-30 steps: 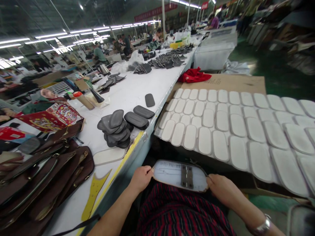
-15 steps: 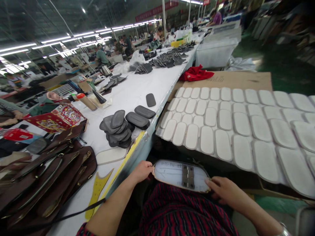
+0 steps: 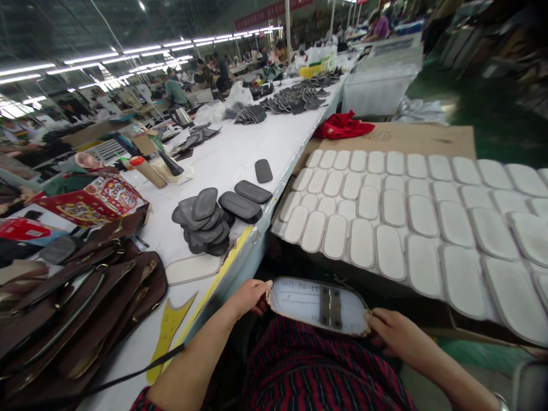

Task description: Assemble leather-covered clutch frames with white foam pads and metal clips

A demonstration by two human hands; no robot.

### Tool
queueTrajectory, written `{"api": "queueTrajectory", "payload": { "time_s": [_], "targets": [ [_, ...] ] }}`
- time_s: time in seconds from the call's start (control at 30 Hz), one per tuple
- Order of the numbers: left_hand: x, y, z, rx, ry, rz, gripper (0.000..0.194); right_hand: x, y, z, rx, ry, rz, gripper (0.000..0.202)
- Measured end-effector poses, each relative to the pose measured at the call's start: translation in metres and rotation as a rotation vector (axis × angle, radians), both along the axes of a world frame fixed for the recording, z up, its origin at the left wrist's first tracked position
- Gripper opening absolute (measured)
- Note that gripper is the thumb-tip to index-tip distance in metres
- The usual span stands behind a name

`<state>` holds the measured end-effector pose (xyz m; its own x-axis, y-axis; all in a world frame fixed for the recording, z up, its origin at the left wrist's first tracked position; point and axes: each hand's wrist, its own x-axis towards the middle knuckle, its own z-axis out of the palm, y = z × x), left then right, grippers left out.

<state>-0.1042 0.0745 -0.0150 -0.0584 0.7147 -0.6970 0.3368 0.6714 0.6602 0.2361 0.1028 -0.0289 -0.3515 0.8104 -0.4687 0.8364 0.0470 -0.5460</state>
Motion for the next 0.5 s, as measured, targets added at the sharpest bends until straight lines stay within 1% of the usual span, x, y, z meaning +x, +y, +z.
{"api": "queueTrajectory", "payload": {
  "time_s": [0.07, 0.13, 0.2, 0.27, 0.37, 0.4, 0.43, 0.5],
  "targets": [
    [-0.001, 0.002, -0.001, 0.046, 0.057, -0.041, 0.029, -0.004, 0.001, 0.006, -0.042, -0.006, -0.012, 0.033],
    [-0.003, 0.008, -0.002, 0.071, 0.107, -0.084, 0.027, -0.007, 0.002, 0.007, -0.04, -0.039, -0.026, 0.034],
    [-0.005, 0.014, -0.003, 0.046, 0.101, -0.106, 0.028, -0.007, 0.003, 0.004, -0.013, -0.065, -0.028, 0.031],
    [-0.008, 0.016, -0.002, 0.002, 0.054, -0.105, 0.034, -0.005, 0.003, -0.001, -0.004, -0.061, -0.015, 0.025],
    [-0.011, 0.008, 0.0, -0.023, -0.053, -0.081, 0.051, -0.002, 0.005, -0.004, -0.036, -0.025, -0.005, 0.023],
    [-0.011, 0.004, 0.0, -0.006, -0.064, -0.084, 0.053, -0.001, 0.005, -0.003, -0.057, -0.014, -0.01, 0.025],
    [-0.011, -0.001, 0.0, 0.033, -0.038, -0.102, 0.051, -0.001, 0.006, -0.002, -0.08, -0.008, -0.017, 0.026],
    [-0.009, -0.008, -0.003, 0.14, 0.093, -0.158, 0.039, -0.002, 0.007, 0.0, -0.107, -0.01, -0.021, 0.028]
  ]
}}
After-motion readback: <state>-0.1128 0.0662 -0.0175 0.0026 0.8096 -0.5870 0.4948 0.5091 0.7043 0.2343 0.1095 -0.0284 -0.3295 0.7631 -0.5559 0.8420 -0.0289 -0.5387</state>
